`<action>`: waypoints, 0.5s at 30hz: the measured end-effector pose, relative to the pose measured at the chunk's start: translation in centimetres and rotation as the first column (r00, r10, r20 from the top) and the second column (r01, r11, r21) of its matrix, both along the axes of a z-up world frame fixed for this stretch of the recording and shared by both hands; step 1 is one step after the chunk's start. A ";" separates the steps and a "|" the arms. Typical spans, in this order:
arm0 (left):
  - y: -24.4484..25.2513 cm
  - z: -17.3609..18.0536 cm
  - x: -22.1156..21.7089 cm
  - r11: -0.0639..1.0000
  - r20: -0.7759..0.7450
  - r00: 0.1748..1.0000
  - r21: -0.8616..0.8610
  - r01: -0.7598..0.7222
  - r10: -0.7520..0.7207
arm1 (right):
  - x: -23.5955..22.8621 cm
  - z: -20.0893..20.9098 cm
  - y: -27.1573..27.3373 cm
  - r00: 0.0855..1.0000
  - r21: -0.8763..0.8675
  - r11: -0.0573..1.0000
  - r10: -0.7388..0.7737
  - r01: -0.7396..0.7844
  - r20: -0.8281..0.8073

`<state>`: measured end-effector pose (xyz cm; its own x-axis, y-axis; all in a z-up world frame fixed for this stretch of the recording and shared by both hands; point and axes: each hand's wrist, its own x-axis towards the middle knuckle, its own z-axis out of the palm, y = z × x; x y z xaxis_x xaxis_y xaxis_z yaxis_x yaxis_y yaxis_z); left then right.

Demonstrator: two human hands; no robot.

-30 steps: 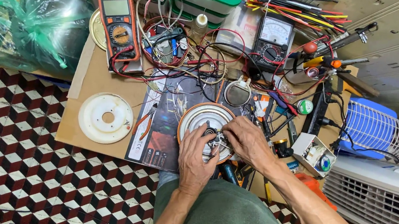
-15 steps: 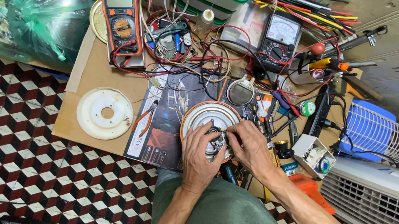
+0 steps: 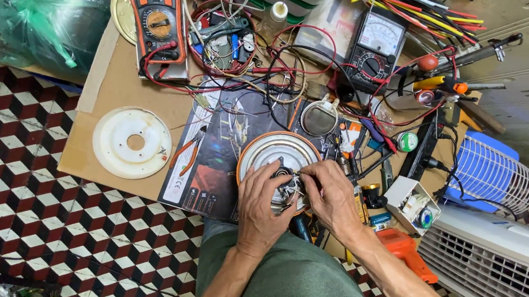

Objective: Repairing or assembling a circular electrical component on a cluttered workbench.

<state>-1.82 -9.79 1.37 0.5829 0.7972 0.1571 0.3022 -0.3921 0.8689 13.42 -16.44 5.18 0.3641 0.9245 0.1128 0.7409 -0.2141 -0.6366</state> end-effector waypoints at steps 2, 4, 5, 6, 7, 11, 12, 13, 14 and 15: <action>0.0 0.0 0.0 1.000 0.002 1.000 -0.005 0.003 -0.003 | 0.0 -0.1 -0.1 1.000 -0.023 1.000 -0.003 0.003 -0.001; 0.0 -0.1 0.0 1.000 0.004 1.000 -0.008 0.007 -0.007 | 0.1 -0.1 -0.1 1.000 -0.044 0.999 -0.007 0.007 -0.002; 0.0 -0.1 0.0 1.000 0.003 1.000 -0.007 0.013 -0.013 | 0.1 0.0 -0.1 1.000 -0.051 0.999 -0.007 0.007 -0.004; 0.0 -0.1 0.0 1.000 0.001 1.000 -0.005 0.017 -0.017 | 0.1 0.1 0.0 1.000 -0.058 0.998 -0.005 0.005 -0.008; -0.1 -0.3 0.0 1.000 0.000 1.000 -0.005 0.015 -0.015 | 0.1 0.1 0.1 1.000 -0.058 0.998 -0.003 0.003 -0.009; -0.1 -0.4 0.0 1.000 0.003 1.000 -0.005 0.013 -0.013 | 0.0 0.4 0.2 1.000 -0.071 0.997 -0.019 0.018 -0.010; -0.1 -0.4 0.1 1.000 0.009 1.000 -0.007 0.008 -0.008 | 0.0 0.4 0.2 1.000 -0.074 0.997 -0.023 0.022 -0.001; -0.1 -0.4 0.1 1.000 0.010 1.000 -0.008 0.008 -0.008 | 0.1 0.4 0.2 1.000 -0.074 0.997 -0.023 0.023 0.000; -0.1 -0.4 0.2 1.000 0.009 1.000 -0.008 0.008 -0.008 | 0.2 0.3 0.2 1.000 -0.076 0.997 -0.002 0.003 0.021; 0.0 -0.4 0.2 1.000 0.009 1.000 -0.008 0.009 -0.009 | 0.3 0.3 0.2 0.999 -0.077 0.997 0.019 -0.016 0.042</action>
<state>-1.63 -9.83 1.00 0.5885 0.7934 0.1554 0.2913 -0.3874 0.8747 13.69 -16.24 5.48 0.3442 0.9372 0.0563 0.7711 -0.2480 -0.5864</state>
